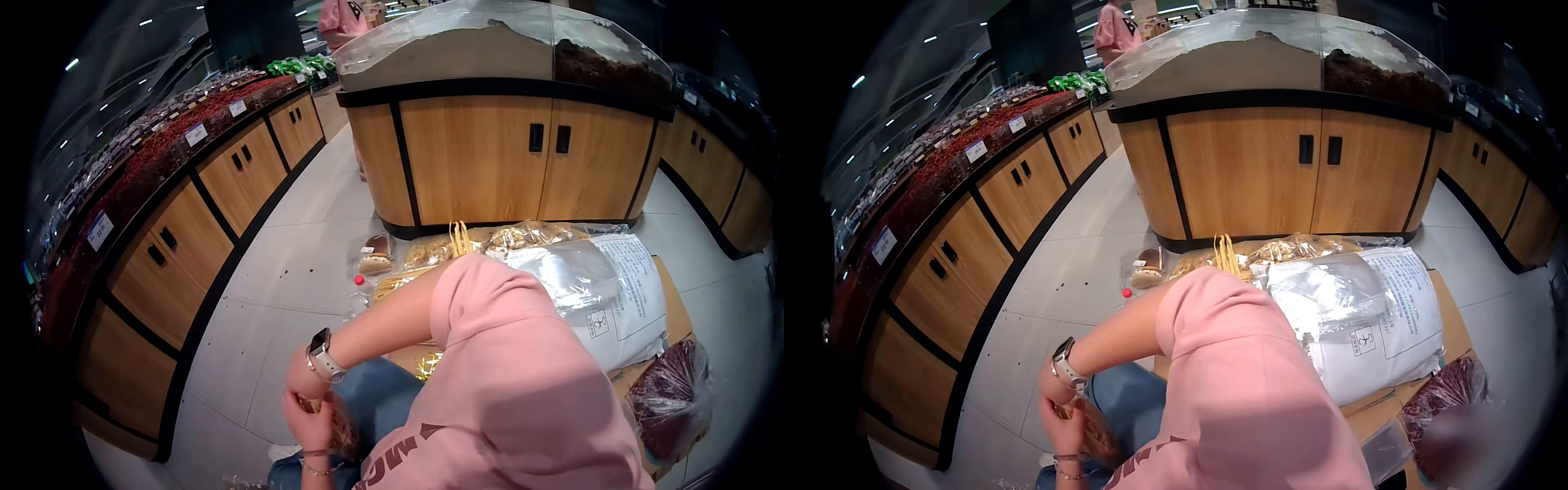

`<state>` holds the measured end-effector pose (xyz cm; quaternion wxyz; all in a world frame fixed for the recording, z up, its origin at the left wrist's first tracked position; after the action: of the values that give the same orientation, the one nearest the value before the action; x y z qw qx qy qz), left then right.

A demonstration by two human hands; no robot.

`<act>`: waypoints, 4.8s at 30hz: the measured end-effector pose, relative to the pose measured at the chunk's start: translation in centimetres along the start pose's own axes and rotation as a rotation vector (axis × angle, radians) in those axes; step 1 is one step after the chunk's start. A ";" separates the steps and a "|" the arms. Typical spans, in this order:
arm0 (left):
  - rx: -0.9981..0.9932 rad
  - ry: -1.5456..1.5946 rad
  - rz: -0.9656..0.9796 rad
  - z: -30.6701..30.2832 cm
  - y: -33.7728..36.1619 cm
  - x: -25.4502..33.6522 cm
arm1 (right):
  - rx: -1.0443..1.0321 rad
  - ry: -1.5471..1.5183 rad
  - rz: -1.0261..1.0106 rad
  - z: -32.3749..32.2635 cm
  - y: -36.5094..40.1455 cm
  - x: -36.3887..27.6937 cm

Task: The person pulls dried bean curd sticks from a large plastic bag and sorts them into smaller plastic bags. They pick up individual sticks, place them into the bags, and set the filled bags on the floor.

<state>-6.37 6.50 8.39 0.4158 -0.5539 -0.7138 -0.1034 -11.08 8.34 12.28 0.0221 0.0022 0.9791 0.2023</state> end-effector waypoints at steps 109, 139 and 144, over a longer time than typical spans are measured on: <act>-0.502 0.100 0.308 -0.4 3.2 1.4 | 0.202 0.685 -0.659 3.7 1.1 -9.1; -0.414 0.627 -0.014 0.6 2.8 0.8 | 0.207 0.621 -0.448 1.1 2.5 -8.3; -0.434 0.331 0.102 1.7 2.8 -2.5 | 0.372 0.837 -0.550 1.1 3.5 -9.6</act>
<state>-4.67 6.78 4.65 0.4031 -0.6410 -0.5685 -0.3217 -1.41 11.86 13.07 -0.3187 -0.3315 0.8880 -0.0043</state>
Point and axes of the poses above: each hand's wrist, its own y-axis away from the middle knuckle, its own z-axis out of the palm, x = y × z, the point moved 9 cm from there along -y, towards the middle knuckle, and after that the axes turned 11 degrees about -x, right-handed, at the moved point
